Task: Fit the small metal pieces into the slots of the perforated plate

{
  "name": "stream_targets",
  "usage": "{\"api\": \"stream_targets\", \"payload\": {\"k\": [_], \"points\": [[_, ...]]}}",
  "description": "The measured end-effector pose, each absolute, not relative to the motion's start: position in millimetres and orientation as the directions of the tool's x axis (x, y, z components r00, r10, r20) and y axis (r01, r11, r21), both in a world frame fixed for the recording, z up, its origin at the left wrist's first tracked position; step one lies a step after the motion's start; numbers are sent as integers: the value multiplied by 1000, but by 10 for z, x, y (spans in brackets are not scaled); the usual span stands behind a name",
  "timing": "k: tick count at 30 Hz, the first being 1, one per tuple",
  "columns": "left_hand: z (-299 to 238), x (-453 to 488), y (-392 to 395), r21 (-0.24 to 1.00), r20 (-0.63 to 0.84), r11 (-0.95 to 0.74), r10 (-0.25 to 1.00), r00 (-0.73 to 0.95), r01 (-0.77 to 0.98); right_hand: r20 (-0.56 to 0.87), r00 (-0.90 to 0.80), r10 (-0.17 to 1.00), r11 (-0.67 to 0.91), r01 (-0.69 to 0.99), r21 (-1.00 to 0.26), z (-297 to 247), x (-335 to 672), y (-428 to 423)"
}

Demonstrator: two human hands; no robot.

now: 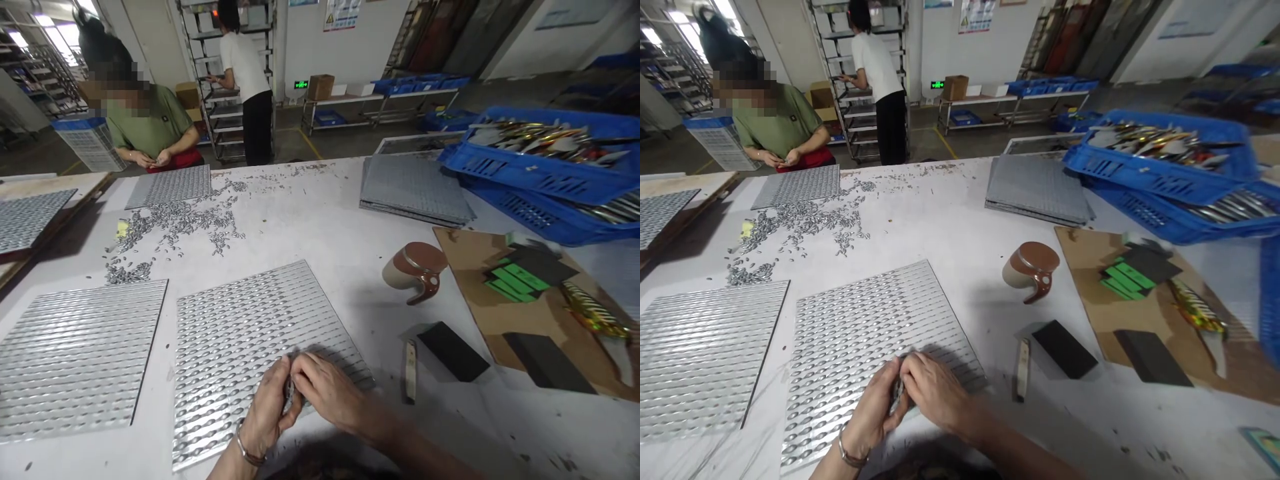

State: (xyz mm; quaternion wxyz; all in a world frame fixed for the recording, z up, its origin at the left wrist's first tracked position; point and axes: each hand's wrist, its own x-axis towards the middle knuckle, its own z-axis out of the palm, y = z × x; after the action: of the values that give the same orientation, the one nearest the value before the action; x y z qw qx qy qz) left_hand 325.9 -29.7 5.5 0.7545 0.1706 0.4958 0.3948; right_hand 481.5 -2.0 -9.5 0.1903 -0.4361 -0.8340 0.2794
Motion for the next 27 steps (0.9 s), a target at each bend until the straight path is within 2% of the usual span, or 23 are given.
{"api": "stream_targets", "payload": {"k": [5, 8, 12, 14, 16, 18, 22, 26, 27], "points": [[56, 3235, -256, 727, -543, 593, 805, 240, -345, 204, -535, 820, 543, 614, -572, -115, 4876, 34], [65, 3218, -255, 732, -534, 587, 810, 244, -347, 193, -514, 836, 484, 522, -702, -98, 4909, 63], [99, 3214, -255, 708, -557, 596, 801, 219, -379, -8, -411, 912, 148, 348, -926, -66, 4927, 44], [111, 3226, -252, 711, -563, 597, 800, 207, -371, -168, -379, 910, -67, 265, -962, -72, 4926, 26], [113, 3241, -250, 717, -566, 594, 801, 194, -365, -272, -382, 883, -198, 222, -955, -96, 4925, 49], [109, 3250, -249, 721, -566, 585, 806, 171, -372, -229, -350, 908, -138, 267, -954, -138, 4927, 149], [87, 3228, -265, 701, -592, 589, 795, 132, -403, 15, -266, 964, 151, 497, -854, -269, 4904, 525], [54, 3163, -294, 664, -607, 608, 778, 160, -435, 26, -299, 954, 204, 581, -788, -430, 4799, 791], [50, 3149, -297, 672, -625, 610, 771, 119, -421, 27, -299, 954, 210, 603, -769, -467, 4770, 817]]}}
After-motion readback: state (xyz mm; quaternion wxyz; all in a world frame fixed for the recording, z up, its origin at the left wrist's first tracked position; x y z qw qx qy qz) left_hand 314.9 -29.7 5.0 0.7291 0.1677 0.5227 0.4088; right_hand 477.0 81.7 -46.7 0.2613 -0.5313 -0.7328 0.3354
